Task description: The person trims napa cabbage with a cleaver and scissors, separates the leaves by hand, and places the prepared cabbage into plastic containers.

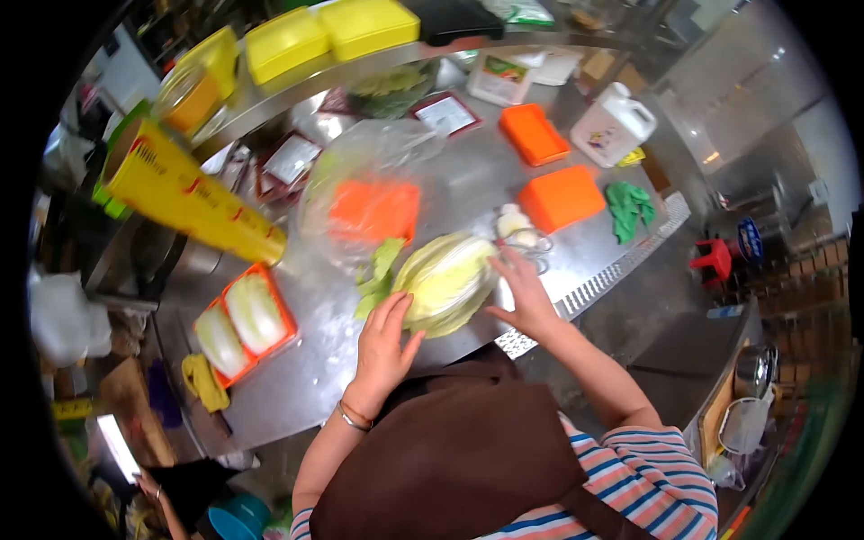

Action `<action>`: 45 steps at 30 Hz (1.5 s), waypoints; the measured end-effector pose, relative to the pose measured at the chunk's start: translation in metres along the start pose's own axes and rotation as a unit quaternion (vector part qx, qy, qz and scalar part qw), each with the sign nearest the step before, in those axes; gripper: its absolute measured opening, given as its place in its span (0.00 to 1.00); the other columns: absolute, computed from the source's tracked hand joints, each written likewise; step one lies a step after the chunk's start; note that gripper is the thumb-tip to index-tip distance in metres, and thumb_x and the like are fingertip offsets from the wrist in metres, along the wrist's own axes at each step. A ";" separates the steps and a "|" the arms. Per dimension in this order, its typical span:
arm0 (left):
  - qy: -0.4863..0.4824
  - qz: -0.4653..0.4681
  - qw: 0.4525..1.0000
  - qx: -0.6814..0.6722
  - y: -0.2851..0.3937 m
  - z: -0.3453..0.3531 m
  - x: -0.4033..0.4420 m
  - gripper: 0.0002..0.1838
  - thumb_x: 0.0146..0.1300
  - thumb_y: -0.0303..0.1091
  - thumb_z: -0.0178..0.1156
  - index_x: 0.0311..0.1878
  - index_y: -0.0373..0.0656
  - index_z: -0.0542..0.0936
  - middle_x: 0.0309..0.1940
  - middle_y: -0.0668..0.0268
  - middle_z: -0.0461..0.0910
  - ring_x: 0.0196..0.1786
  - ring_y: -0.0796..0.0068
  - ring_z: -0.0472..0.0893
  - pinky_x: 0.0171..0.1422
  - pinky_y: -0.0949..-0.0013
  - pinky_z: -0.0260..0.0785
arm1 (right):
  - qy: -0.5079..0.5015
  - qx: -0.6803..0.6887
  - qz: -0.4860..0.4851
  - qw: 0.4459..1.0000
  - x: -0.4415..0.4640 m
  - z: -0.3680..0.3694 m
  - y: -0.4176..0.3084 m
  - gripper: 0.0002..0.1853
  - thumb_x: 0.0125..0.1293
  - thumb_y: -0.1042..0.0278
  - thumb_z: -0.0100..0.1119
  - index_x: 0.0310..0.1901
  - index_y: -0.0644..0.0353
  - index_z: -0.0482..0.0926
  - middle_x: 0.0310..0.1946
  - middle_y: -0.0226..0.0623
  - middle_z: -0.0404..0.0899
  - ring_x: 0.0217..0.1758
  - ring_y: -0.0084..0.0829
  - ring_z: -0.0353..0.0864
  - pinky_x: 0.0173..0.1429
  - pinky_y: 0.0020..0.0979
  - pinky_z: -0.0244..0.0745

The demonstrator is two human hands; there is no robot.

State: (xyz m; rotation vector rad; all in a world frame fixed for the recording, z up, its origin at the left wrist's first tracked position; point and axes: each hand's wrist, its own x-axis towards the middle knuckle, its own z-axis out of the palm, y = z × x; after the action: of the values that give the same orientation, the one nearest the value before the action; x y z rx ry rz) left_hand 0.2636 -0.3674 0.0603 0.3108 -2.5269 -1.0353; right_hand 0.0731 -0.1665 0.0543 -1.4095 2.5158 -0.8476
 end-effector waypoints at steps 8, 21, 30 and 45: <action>-0.096 -0.021 0.985 0.139 0.018 0.041 0.034 0.46 0.42 0.38 0.76 0.67 0.51 0.66 0.71 0.51 0.55 0.73 0.45 0.54 0.73 0.37 0.44 | 0.149 -0.082 0.188 0.967 0.033 -0.067 0.100 0.49 0.44 0.55 0.76 0.69 0.55 0.60 0.68 0.57 0.56 0.70 0.54 0.58 0.69 0.46 0.61; 0.048 -0.097 0.992 0.060 0.024 0.006 0.006 0.26 0.55 0.27 0.66 0.58 0.38 0.72 0.64 0.49 0.66 0.67 0.46 0.65 0.69 0.52 0.59 | -0.304 -0.304 -0.067 0.901 0.127 -0.129 0.154 0.65 0.31 0.49 0.80 0.74 0.43 0.49 0.74 0.52 0.45 0.77 0.52 0.45 0.75 0.52 0.47; 0.092 -0.133 0.985 0.061 0.024 -0.006 -0.011 0.24 0.58 0.26 0.63 0.59 0.38 0.72 0.65 0.52 0.66 0.67 0.51 0.66 0.69 0.56 0.60 | -0.235 -0.281 -0.116 0.923 0.130 -0.156 0.125 0.62 0.33 0.61 0.76 0.73 0.49 0.51 0.69 0.57 0.53 0.73 0.55 0.52 0.75 0.50 0.50; 0.210 -0.379 0.833 -0.344 -0.041 -0.035 -0.117 0.27 0.68 0.25 0.49 0.69 0.35 0.60 0.59 0.56 0.73 0.62 0.67 0.73 0.68 0.65 0.62 | -0.118 0.287 -0.066 0.948 0.057 0.029 -0.073 0.24 0.62 0.69 0.62 0.60 0.58 0.72 0.52 0.39 0.76 0.52 0.34 0.78 0.55 0.33 0.73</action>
State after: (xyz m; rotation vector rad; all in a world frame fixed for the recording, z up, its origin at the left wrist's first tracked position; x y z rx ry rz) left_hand 0.3863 -0.3776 0.0217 1.2104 -1.4731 -1.8193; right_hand 0.1063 -0.2545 0.0773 -1.3747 1.8033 -1.2231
